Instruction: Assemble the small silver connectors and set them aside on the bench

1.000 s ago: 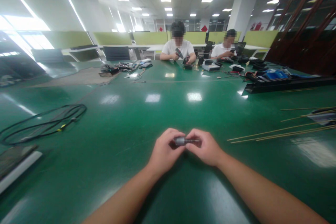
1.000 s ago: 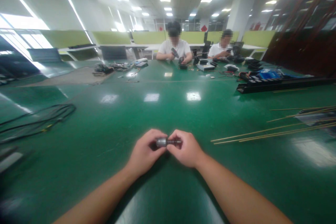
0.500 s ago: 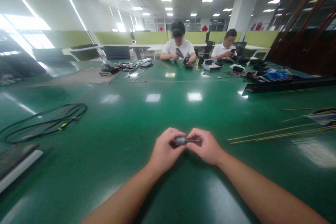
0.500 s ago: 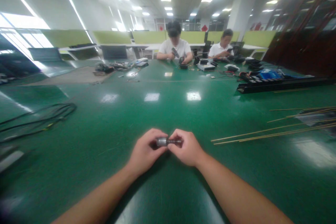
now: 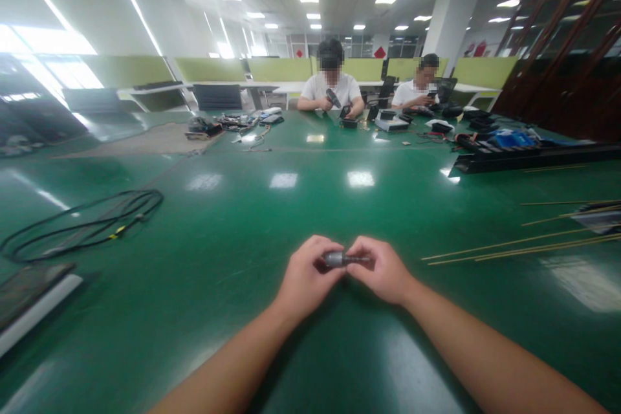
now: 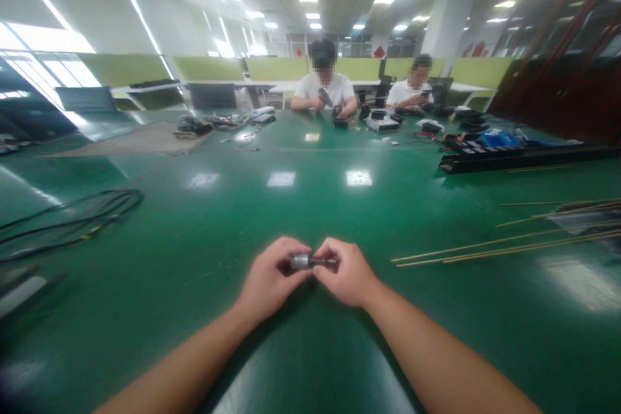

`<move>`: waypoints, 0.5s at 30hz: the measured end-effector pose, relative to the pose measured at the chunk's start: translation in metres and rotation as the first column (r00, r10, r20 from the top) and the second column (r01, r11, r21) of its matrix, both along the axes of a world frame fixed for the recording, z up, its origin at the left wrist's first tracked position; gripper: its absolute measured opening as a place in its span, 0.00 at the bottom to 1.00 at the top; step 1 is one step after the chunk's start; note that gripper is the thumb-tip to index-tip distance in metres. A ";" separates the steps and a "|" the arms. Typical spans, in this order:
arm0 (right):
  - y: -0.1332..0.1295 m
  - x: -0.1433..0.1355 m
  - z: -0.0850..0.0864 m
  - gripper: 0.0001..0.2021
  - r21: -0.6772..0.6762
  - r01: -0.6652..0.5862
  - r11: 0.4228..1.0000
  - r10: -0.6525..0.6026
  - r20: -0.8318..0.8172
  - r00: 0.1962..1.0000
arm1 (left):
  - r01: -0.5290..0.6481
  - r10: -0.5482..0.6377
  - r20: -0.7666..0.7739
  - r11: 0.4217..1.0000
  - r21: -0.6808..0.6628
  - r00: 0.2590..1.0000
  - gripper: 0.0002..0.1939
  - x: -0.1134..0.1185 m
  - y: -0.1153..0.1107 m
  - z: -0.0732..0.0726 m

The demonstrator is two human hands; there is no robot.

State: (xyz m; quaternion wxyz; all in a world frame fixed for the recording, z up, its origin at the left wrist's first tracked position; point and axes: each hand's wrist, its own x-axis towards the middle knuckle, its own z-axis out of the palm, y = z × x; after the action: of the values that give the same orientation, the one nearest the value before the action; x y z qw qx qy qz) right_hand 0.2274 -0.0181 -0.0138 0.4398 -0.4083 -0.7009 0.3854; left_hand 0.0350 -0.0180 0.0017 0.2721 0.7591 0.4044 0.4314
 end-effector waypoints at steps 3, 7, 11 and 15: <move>0.000 0.000 -0.001 0.03 -0.025 0.000 1.000 -0.001 -0.019 1.000 | -0.003 0.003 -0.002 1.000 -0.008 1.000 0.09 0.000 0.000 0.001; 0.001 0.000 -0.001 0.03 -0.047 0.020 0.999 -0.021 -0.014 1.000 | -0.015 0.015 -0.005 1.000 -0.012 1.000 0.09 0.000 0.000 0.003; 0.001 -0.001 0.001 0.04 -0.057 0.030 0.998 -0.030 -0.008 1.000 | -0.011 0.011 0.001 1.000 -0.005 1.000 0.09 -0.001 0.000 0.003; 0.001 -0.001 0.001 0.04 -0.060 0.047 0.997 -0.046 0.010 0.999 | -0.020 0.020 -0.003 1.000 -0.002 1.000 0.09 0.000 0.000 0.003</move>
State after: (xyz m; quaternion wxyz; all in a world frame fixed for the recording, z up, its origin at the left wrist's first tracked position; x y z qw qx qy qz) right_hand 0.2266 -0.0173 -0.0129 0.4331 -0.4391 -0.6814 0.3942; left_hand 0.0348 -0.0177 0.0046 0.2680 0.7553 0.4128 0.4327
